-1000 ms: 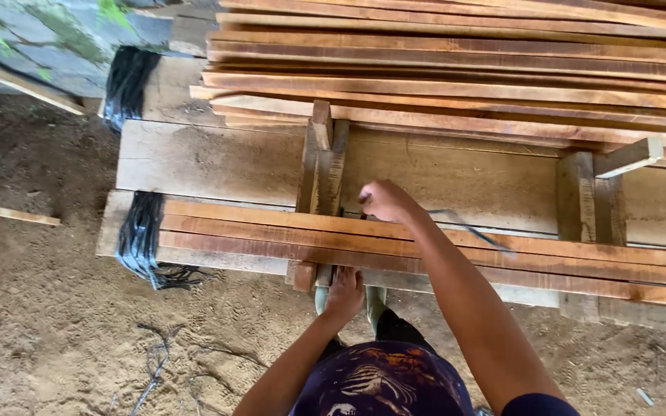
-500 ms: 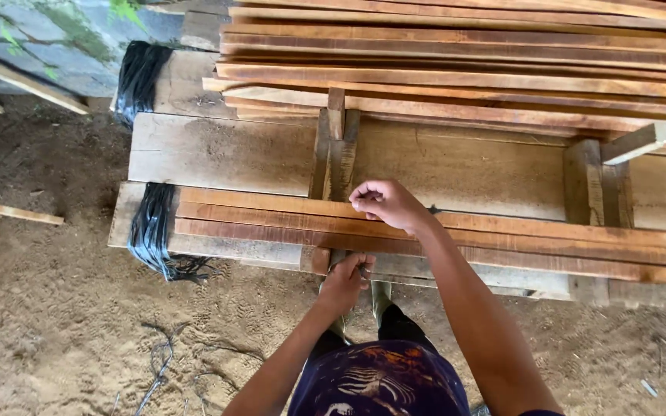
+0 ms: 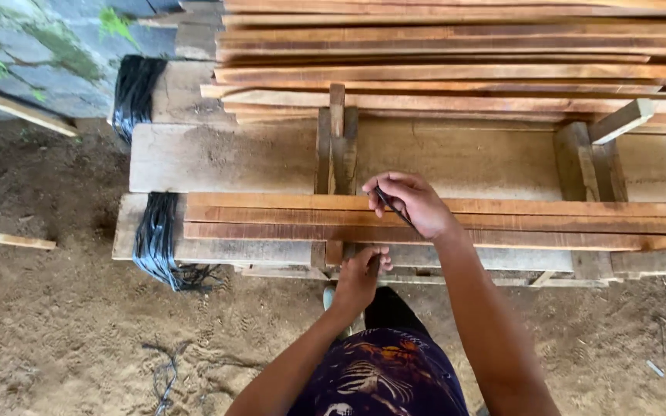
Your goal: Bundling several long wooden slats together using plastic or wire ties.
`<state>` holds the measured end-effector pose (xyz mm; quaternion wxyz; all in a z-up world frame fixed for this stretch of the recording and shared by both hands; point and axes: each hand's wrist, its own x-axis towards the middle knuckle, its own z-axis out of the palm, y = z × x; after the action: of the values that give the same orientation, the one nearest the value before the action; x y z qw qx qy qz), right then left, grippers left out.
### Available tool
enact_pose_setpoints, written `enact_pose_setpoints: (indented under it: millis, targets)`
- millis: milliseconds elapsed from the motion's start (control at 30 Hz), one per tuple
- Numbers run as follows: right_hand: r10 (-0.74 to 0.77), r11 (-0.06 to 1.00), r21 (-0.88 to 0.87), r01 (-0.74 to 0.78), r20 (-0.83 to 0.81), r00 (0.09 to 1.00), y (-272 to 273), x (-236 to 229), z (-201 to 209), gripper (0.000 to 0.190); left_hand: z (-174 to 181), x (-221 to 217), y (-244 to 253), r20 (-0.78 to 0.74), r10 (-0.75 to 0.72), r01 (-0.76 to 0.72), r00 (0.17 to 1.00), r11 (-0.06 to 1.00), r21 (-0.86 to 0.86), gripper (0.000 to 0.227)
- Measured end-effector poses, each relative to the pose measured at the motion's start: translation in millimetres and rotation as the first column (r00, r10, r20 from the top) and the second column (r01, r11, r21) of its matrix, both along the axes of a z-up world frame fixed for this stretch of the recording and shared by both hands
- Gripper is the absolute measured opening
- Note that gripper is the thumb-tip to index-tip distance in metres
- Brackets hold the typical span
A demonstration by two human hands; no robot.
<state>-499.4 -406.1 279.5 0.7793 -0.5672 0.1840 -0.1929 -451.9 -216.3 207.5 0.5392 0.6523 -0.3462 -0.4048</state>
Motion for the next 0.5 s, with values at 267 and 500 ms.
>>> enact_pose_setpoints:
  millis: [267,500]
  targets:
    - [0.151,0.985,-0.093,-0.146,0.053,0.987,-9.6,5.0,-1.9,0.028,20.2,-7.1,-13.2,0.351,0.049,-0.124,0.935,0.973,0.194,0.028]
    - [0.195,0.976,-0.092,-0.195,-0.004,0.981,-30.0,9.2,-18.9,0.018,47.3,5.9,-8.1,0.634,-0.03,-0.071,0.773,0.989,0.133,0.023]
